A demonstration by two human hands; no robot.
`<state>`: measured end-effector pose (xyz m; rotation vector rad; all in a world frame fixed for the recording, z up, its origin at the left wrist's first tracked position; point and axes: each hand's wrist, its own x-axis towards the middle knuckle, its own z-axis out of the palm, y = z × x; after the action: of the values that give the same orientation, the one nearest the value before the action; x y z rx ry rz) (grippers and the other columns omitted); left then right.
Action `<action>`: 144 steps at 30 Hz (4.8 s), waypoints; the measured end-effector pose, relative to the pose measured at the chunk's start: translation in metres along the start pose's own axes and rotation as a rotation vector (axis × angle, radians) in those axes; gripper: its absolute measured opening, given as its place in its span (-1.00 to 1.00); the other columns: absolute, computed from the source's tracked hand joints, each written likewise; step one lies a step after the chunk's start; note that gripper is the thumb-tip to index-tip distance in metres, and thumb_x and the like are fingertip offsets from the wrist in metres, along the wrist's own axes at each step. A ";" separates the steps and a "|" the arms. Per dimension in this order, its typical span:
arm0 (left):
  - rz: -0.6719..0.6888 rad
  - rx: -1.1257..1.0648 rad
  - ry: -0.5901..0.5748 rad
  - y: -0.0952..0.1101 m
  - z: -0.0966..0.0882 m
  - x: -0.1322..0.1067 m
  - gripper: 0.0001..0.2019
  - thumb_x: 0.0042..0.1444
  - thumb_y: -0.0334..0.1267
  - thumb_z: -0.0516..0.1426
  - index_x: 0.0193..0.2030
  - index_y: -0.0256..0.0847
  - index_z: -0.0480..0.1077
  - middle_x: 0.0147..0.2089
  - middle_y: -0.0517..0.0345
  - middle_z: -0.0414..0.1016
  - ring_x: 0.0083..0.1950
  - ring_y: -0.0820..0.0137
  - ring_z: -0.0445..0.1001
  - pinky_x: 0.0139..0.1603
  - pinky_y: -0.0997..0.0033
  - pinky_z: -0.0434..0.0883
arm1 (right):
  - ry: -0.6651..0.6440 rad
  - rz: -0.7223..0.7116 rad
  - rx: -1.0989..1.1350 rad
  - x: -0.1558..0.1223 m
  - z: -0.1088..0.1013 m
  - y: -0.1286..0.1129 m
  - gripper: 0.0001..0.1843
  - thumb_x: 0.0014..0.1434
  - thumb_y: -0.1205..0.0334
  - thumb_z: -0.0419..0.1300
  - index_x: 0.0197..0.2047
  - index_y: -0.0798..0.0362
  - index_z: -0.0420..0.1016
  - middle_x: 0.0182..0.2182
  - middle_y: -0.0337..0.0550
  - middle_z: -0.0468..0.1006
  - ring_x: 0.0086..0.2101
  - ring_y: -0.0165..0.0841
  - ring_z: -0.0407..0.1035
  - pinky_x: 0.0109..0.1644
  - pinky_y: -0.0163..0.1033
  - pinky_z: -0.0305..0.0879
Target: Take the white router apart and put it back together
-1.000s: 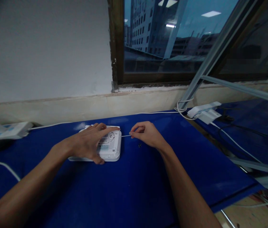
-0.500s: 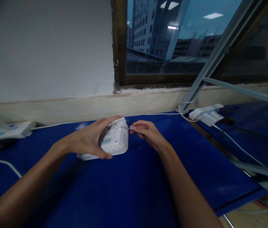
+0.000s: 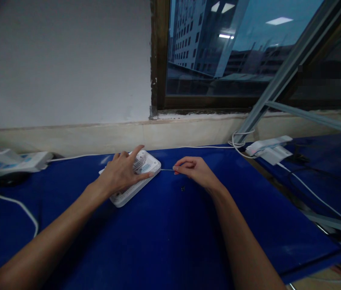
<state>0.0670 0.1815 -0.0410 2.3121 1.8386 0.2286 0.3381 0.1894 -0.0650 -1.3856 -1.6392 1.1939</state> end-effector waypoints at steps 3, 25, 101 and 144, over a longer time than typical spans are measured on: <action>0.058 -0.064 -0.203 -0.014 -0.019 -0.003 0.13 -0.07 0.44 0.19 0.52 0.05 -0.20 0.23 -0.30 0.35 0.15 -0.22 0.42 0.02 -0.07 0.39 | -0.014 -0.012 -0.009 -0.001 0.000 -0.002 -0.67 0.03 -0.02 0.41 -0.26 0.06 0.60 -0.42 -0.14 0.66 -0.43 -0.37 0.46 -0.39 -0.28 0.22; -0.012 -0.235 -0.478 -0.043 -0.052 -0.014 -0.24 0.24 0.16 0.06 0.51 0.13 -0.12 -0.07 -0.03 0.59 -0.42 0.23 0.57 -0.39 0.31 0.42 | -0.380 -0.219 -0.231 -0.032 0.032 -0.030 -0.83 0.17 0.11 0.36 -0.18 -0.10 0.73 -0.30 -0.18 0.72 -0.34 -0.28 0.56 -0.30 -0.22 0.41; 0.324 -0.094 -0.374 -0.046 -0.039 -0.013 0.00 -0.21 -0.02 0.37 0.38 0.14 -0.01 0.18 0.00 0.37 0.15 0.02 0.39 0.02 0.15 0.41 | -0.104 -0.390 -0.391 -0.001 0.038 -0.016 -0.16 0.04 -0.11 0.42 0.34 -0.11 0.31 0.24 -0.04 0.43 0.14 -0.11 0.36 0.18 0.03 0.34; 0.448 -0.202 0.389 -0.039 -0.106 -0.043 -0.66 0.24 -0.09 0.16 0.11 -0.11 0.43 -0.03 0.20 0.56 -0.17 0.41 0.49 -0.14 0.49 0.35 | -0.174 -0.314 0.094 0.002 0.070 -0.013 -0.19 0.13 0.03 0.39 0.35 -0.17 0.11 0.08 -0.05 0.54 0.13 -0.17 0.44 0.31 0.06 0.31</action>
<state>-0.0040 0.1531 0.0528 2.6317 1.3169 0.9360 0.2692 0.1755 -0.0778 -0.9449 -1.8159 1.2117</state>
